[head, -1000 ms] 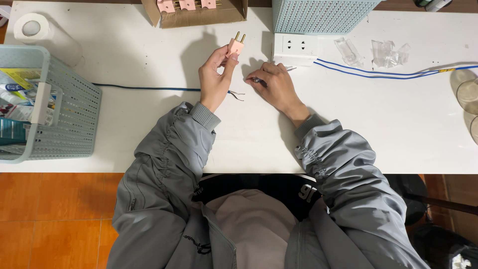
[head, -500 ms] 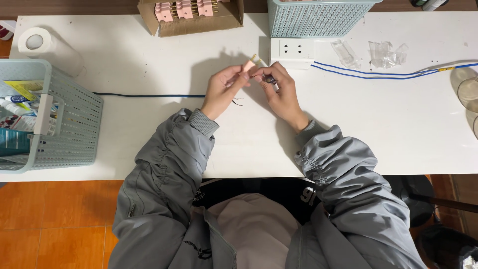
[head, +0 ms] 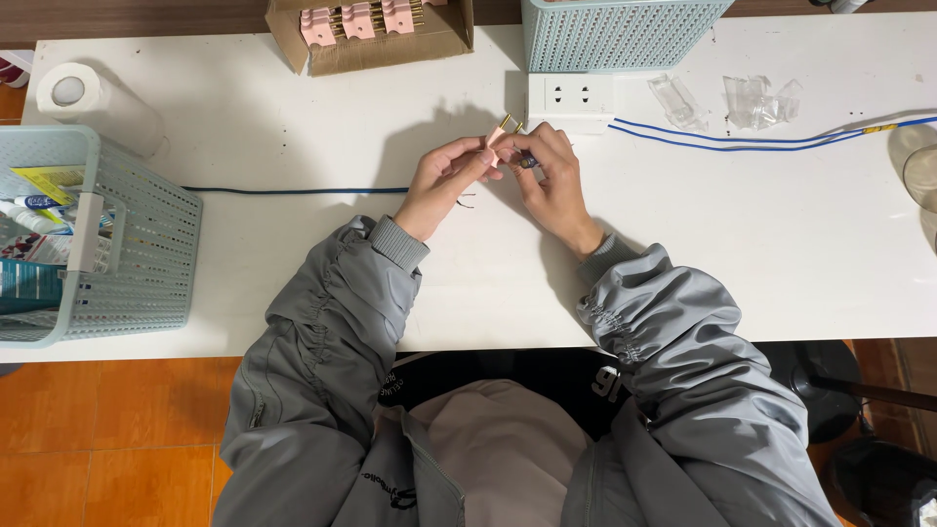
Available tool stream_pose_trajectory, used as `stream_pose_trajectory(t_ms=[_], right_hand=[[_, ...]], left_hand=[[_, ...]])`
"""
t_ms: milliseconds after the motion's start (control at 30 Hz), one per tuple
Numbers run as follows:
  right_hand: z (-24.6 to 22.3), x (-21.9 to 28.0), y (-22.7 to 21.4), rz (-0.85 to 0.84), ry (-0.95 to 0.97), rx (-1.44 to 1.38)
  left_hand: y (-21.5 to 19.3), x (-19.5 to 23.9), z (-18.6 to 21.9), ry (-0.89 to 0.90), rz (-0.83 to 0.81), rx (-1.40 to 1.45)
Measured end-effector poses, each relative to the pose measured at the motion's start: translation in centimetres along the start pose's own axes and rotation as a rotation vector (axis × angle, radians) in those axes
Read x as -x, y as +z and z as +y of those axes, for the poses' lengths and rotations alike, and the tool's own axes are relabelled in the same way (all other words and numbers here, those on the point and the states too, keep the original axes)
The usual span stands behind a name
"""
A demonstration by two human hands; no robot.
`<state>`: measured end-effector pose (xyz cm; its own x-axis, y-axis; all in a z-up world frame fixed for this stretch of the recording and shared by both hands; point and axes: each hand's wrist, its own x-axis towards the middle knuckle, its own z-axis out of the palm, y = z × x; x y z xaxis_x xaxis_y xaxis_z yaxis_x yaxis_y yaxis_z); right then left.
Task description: Assembling an electrical plug by connecting wires to terminals using a screwdriver.
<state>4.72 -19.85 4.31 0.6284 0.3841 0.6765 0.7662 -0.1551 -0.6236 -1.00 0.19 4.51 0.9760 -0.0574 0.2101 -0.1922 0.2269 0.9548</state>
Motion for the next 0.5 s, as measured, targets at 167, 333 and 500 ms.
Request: stream_pose_trajectory(t_ms=[167, 333, 500], right_hand=[[-0.2, -0.1, 0.1, 0.047, 0.042, -0.051], [-1.3, -0.7, -0.2, 0.093, 0.095, -0.126], [-2.4, -1.1, -2.1, 0.074, 0.047, -0.076]], left_hand=[[-0.4, -0.1, -0.4, -0.002, -0.006, 0.033], [-0.7, -0.4, -1.5, -0.006, -0.01, 0.082], [-0.6, -0.4, -1.4, -0.029, -0.01, 0.222]])
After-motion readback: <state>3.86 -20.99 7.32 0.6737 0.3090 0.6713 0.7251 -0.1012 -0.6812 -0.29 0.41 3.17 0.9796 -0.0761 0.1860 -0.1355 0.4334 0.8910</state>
